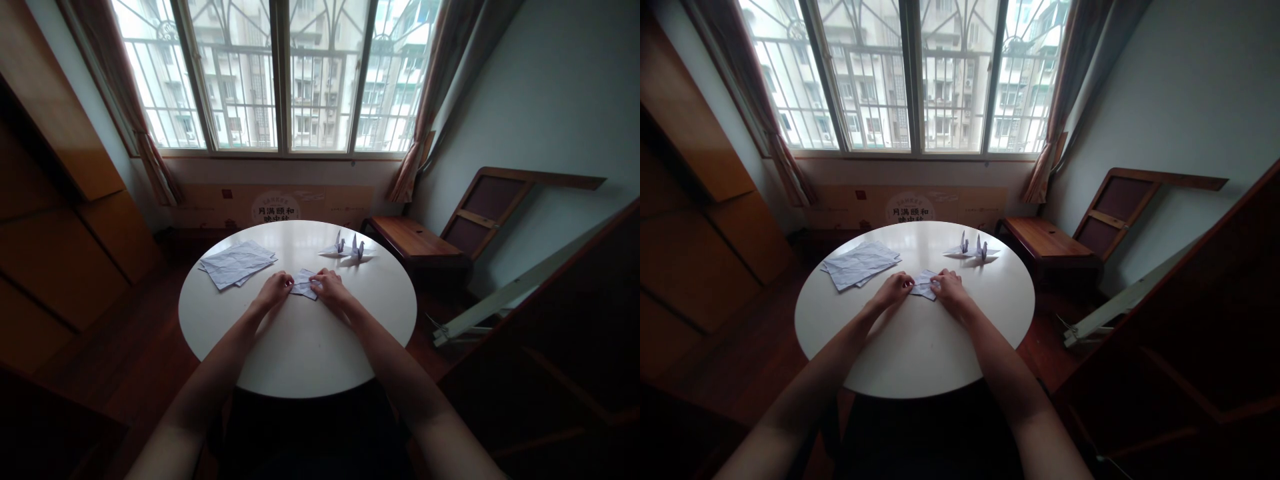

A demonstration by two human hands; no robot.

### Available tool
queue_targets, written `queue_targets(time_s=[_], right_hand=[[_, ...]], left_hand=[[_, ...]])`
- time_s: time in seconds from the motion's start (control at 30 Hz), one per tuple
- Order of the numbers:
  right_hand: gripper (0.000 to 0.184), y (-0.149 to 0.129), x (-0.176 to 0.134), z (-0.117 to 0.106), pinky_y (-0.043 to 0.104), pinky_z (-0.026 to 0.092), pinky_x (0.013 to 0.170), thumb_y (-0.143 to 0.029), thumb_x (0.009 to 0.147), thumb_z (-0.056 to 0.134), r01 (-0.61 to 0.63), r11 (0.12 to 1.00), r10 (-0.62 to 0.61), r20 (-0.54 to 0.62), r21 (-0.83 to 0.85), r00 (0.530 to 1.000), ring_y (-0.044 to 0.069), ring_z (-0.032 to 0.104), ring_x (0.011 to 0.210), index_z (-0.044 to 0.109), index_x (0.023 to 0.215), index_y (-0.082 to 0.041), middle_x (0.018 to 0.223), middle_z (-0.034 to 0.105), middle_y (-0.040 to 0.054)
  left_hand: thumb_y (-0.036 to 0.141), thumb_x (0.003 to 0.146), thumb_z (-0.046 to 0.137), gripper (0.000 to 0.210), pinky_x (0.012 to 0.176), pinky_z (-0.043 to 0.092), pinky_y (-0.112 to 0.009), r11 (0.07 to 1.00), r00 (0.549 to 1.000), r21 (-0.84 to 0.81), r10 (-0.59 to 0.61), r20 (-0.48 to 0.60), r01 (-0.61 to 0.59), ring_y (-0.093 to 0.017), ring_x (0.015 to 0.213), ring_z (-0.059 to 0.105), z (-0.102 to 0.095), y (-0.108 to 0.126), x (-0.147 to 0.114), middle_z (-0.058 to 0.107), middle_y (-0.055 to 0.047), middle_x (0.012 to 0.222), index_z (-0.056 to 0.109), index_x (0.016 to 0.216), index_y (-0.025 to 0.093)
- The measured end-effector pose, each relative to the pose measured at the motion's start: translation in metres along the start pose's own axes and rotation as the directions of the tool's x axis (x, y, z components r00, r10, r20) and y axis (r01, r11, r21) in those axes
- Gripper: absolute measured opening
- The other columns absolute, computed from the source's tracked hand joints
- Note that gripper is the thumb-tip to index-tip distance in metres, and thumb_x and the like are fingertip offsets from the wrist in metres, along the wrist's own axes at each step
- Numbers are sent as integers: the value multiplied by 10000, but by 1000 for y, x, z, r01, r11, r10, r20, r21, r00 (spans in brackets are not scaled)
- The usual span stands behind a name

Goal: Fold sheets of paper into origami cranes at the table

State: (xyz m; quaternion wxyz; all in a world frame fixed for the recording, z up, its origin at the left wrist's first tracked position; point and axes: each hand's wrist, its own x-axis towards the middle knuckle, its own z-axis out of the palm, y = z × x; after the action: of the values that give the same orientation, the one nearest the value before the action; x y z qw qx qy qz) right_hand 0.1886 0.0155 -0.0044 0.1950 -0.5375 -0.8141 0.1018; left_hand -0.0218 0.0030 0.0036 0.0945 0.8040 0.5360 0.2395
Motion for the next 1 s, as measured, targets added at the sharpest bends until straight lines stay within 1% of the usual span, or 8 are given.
queue_targets(time_s=[0.17, 0.3, 0.43, 0.53, 0.63, 0.7, 0.8, 1.0], right_hand=[[297, 3, 2, 1, 400, 321, 934, -337, 886, 566, -95, 995, 94, -23, -31, 995, 277, 478, 1081, 689, 1145, -259, 1117, 582, 102], [280, 5, 4, 1, 398, 318, 929, -336, 886, 568, -104, 994, 103, -46, -36, 994, 276, 467, 1072, 706, 1119, -264, 1105, 579, 105], [252, 1, 2, -1, 400, 319, 925, -331, 875, 589, -43, 998, 40, -63, -38, 997, 275, 462, 1074, 728, 1078, -274, 1116, 587, 98], [277, -3, 1, 1, 382, 323, 929, -334, 869, 608, 54, 998, -55, -50, -14, 997, 258, 474, 1069, 708, 1123, -287, 1126, 606, 83], [280, -4, 1, 5, 370, 323, 939, -344, 880, 600, 115, 993, -114, -31, 11, 993, 243, 483, 1065, 700, 1137, -301, 1119, 619, 71], [265, -3, 2, 7, 377, 324, 939, -360, 888, 586, 108, 994, -107, -23, 8, 994, 247, 485, 1063, 713, 1114, -303, 1119, 622, 69], [265, 1, 3, 7, 383, 332, 926, -375, 887, 584, 72, 997, -72, -18, -1, 997, 257, 488, 1056, 720, 1102, -303, 1124, 621, 75], [237, 6, 5, 3, 376, 336, 922, -356, 871, 606, 13, 1000, -13, -15, 21, 1000, 259, 490, 1056, 736, 1066, -317, 1110, 625, 63]], left_hand=[[182, 852, 542, 234, 856, 486, -279, 1000, 1000, 14, -16, -23, 17, -191, 882, 620, 2, -2, 0, 638, -77, 928, 750, 959, 173], [179, 849, 553, 235, 870, 488, -286, 999, 999, 27, -29, -22, 29, -200, 905, 619, 2, -4, 1, 647, -77, 926, 760, 959, 191], [172, 834, 559, 240, 845, 494, -280, 996, 998, -66, 58, -5, -58, -189, 870, 630, 7, -9, 4, 653, -77, 939, 769, 948, 196], [168, 814, 565, 236, 813, 498, -272, 978, 989, -155, 146, 33, -140, -178, 831, 636, 13, -12, 6, 660, -75, 947, 771, 926, 191], [186, 823, 547, 236, 804, 498, -271, 963, 980, -209, 189, 65, -172, -177, 832, 642, 14, -11, 6, 673, -74, 967, 767, 910, 189], [198, 834, 536, 246, 828, 494, -279, 968, 982, -191, 178, 58, -164, -187, 868, 642, 12, -9, 5, 684, -72, 986, 759, 937, 195], [201, 831, 553, 231, 880, 475, -303, 992, 993, -59, 110, 32, -108, -206, 933, 633, 6, -4, 3, 695, -59, 1018, 754, 942, 223], [215, 826, 576, 187, 873, 461, -315, 993, 999, 114, -34, 16, 32, -221, 926, 638, -4, 0, 0, 702, -53, 974, 759, 862, 237]])
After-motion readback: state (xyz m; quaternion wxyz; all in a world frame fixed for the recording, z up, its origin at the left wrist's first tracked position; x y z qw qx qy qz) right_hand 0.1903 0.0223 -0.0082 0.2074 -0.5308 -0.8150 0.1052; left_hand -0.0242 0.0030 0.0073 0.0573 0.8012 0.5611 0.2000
